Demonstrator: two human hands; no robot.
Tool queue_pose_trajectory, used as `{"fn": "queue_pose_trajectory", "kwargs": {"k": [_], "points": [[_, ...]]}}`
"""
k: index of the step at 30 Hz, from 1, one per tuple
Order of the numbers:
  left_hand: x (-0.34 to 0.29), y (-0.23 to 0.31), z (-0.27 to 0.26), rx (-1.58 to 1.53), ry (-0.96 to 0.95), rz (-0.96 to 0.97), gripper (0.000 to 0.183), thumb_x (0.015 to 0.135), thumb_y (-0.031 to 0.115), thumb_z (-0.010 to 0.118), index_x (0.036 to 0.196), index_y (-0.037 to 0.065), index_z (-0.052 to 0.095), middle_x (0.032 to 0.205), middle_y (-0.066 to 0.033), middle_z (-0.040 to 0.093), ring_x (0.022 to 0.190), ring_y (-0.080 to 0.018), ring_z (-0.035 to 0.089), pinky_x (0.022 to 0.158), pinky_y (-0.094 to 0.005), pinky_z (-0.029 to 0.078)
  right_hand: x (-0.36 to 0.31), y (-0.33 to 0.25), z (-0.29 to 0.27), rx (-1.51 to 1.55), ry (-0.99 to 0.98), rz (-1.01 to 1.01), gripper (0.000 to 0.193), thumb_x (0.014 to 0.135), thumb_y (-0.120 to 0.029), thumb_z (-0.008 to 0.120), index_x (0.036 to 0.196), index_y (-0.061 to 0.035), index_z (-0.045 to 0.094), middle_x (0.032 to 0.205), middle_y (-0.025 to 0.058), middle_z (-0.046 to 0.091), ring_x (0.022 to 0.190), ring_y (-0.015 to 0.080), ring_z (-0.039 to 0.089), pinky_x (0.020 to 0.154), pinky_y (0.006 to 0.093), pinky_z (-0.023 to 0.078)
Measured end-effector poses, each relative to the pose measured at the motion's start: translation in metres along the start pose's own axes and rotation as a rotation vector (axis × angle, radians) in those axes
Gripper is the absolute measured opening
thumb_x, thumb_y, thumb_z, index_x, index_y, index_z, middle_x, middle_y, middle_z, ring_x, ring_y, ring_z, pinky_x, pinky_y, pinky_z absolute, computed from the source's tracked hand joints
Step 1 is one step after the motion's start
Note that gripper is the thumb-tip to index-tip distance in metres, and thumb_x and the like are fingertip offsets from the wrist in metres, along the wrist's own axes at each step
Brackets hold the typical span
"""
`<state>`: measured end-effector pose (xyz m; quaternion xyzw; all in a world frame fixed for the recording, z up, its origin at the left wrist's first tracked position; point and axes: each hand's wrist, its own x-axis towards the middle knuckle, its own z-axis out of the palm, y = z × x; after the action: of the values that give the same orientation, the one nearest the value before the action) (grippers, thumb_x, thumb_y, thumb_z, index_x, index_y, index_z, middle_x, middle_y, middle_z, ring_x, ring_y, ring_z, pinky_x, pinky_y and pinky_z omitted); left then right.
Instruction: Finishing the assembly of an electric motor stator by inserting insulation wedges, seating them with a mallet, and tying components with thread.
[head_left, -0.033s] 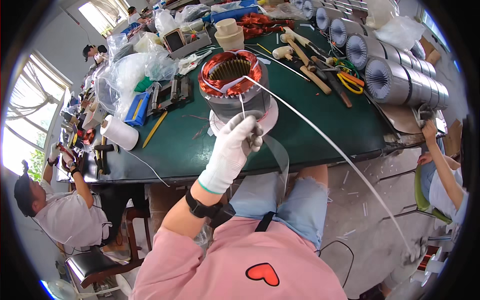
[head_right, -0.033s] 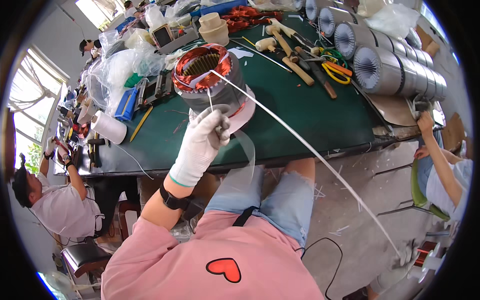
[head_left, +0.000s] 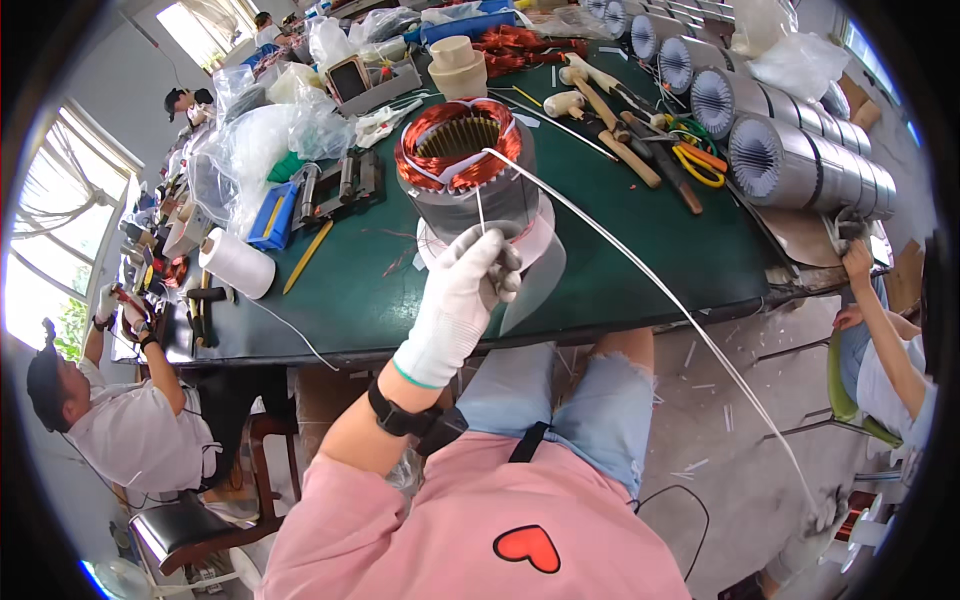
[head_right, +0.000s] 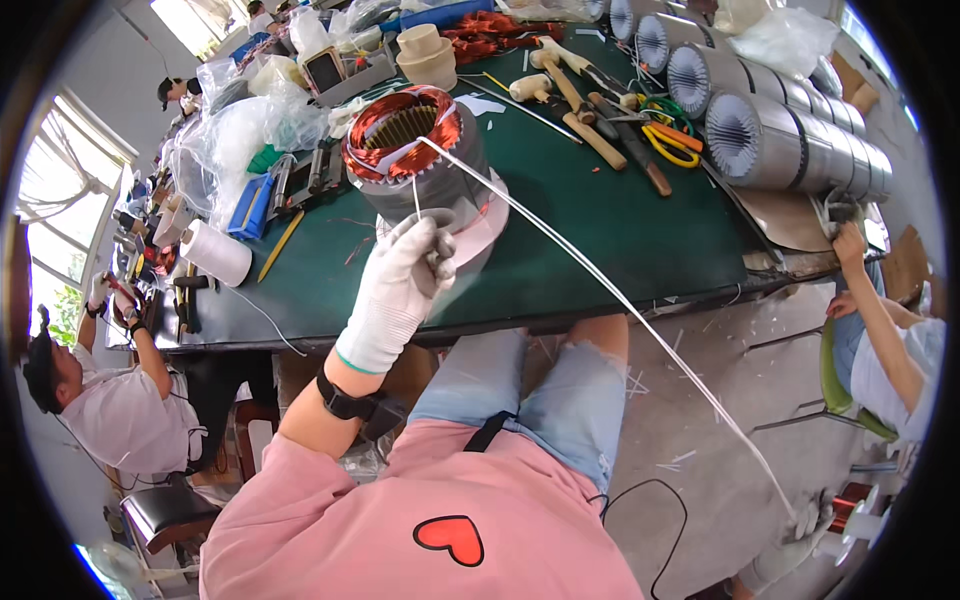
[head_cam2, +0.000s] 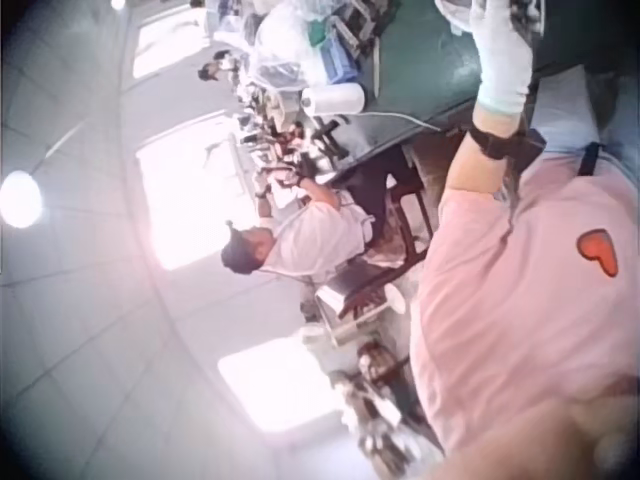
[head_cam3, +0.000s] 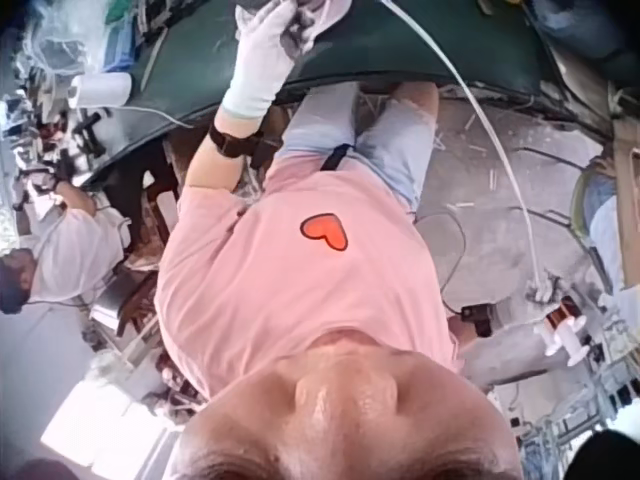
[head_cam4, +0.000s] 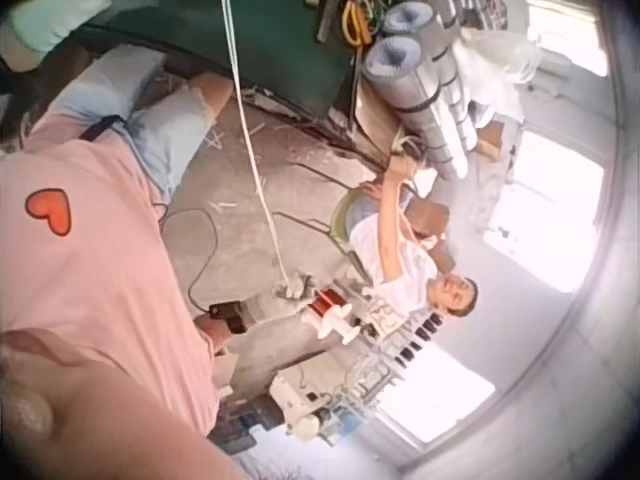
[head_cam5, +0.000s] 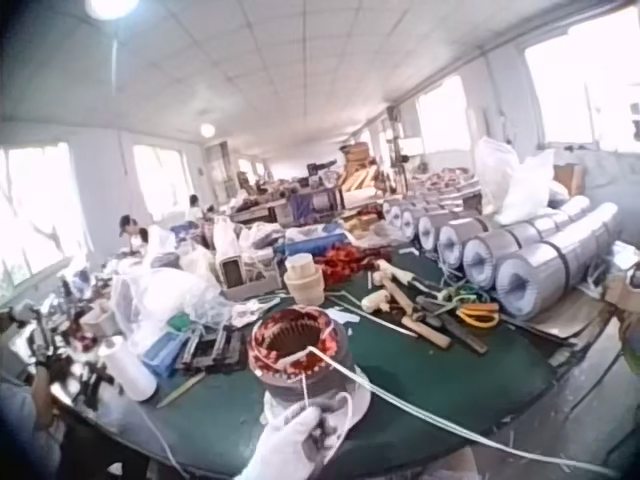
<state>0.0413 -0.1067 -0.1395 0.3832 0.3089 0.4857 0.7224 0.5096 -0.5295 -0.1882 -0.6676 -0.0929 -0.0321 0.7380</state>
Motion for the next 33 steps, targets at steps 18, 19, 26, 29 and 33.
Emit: {"fn": "queue_pose_trajectory", "kwargs": {"k": [18, 19, 26, 29, 33], "points": [[-0.011, 0.017, -0.023, 0.071, -0.011, 0.005, 0.03, 0.108, 0.025, 0.05, 0.127, 0.001, 0.054, 0.109, -0.0135, 0.068, 0.082, -0.0143, 0.067, 0.067, -0.0249, 0.052, -0.101, 0.018, 0.18, 0.317, -0.773, 0.879, 0.042, 0.105, -0.023, 0.055, 0.143, -0.0074, 0.051, 0.077, -0.0084, 0.041, 0.056, 0.0019, 0.038, 0.046, 0.0167, 0.035], [-0.014, 0.019, -0.025, 0.075, 0.003, -0.012, 0.028, 0.109, 0.024, 0.049, 0.124, 0.002, 0.054, 0.11, -0.0144, 0.068, 0.082, -0.0149, 0.067, 0.067, -0.025, 0.052, -0.139, -0.018, 0.237, 0.305, -0.929, 0.809, 0.035, 0.104, -0.021, 0.057, 0.133, -0.0015, 0.058, 0.083, -0.0035, 0.055, 0.062, 0.0047, 0.049, 0.054, 0.0191, 0.042], [-0.027, 0.042, -0.034, 0.298, 0.106, -0.073, 0.022, 0.108, 0.022, 0.048, 0.111, 0.001, 0.055, 0.104, -0.0151, 0.07, 0.075, -0.0142, 0.067, 0.065, -0.0247, 0.051, -0.23, -0.065, 0.426, 0.045, -1.533, 0.324, 0.033, 0.107, -0.019, 0.05, 0.131, 0.0004, 0.061, 0.093, 0.0032, 0.068, 0.064, 0.0047, 0.054, 0.056, 0.0193, 0.043], [-0.039, 0.05, -0.045, 0.69, 0.164, -0.073, 0.019, 0.098, 0.014, 0.06, 0.098, -0.004, 0.067, 0.092, -0.0113, 0.074, 0.075, -0.014, 0.069, 0.066, -0.0259, 0.051, -0.261, -0.082, 0.41, 0.14, -1.627, 0.356, 0.036, 0.107, -0.025, 0.052, 0.129, 0.0013, 0.064, 0.076, -0.0044, 0.049, 0.062, 0.0033, 0.041, 0.059, 0.0182, 0.036], [-0.068, 0.054, -0.025, 1.121, -0.189, 0.285, 0.014, 0.086, 0.005, 0.072, 0.1, 0.001, 0.074, 0.091, -0.0097, 0.075, 0.082, -0.0174, 0.073, 0.075, -0.0304, 0.057, -0.266, -0.099, 0.393, 0.247, -1.679, -0.181, 0.032, 0.106, -0.023, 0.054, 0.12, 0.0023, 0.069, 0.085, 0.0048, 0.068, 0.072, 0.0105, 0.061, 0.07, 0.0262, 0.05]]}}
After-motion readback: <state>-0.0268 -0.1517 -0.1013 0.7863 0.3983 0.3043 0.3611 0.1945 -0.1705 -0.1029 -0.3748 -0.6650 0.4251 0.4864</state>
